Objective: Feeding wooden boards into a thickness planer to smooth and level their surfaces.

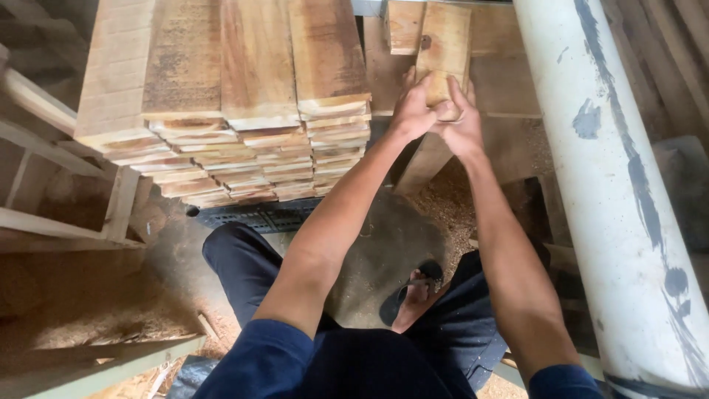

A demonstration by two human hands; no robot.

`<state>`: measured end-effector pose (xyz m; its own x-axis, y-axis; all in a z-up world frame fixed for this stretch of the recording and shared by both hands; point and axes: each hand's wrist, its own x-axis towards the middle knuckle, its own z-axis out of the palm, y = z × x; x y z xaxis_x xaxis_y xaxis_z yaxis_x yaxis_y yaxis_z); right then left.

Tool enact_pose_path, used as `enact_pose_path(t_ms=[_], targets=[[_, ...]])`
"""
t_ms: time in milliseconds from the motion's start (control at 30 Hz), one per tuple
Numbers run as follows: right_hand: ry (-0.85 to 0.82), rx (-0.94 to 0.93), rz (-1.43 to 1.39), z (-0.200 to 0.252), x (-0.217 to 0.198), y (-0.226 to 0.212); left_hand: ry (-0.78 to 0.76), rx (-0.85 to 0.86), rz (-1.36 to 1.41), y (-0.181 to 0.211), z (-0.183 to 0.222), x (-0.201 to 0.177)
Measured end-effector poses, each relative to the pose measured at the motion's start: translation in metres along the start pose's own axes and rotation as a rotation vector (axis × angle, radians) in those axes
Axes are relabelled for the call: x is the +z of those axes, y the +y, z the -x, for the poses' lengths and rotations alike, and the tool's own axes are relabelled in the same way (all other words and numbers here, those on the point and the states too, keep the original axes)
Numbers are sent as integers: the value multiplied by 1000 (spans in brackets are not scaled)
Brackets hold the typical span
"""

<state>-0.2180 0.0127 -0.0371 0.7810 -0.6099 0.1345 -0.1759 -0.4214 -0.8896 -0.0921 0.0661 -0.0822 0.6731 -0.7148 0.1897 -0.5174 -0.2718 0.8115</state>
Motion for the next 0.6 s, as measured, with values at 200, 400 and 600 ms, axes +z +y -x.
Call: enact_pose_path(t_ms=[200,400,600], targets=[[12,-48,12,46,-9,-47,-54,11,124,57,56,-52],[-7,-356,12,59,-2,-111,184,143,23,94,82,-112],[-64,-693,17,54,48,-172,584,240,24,98,115,-202]])
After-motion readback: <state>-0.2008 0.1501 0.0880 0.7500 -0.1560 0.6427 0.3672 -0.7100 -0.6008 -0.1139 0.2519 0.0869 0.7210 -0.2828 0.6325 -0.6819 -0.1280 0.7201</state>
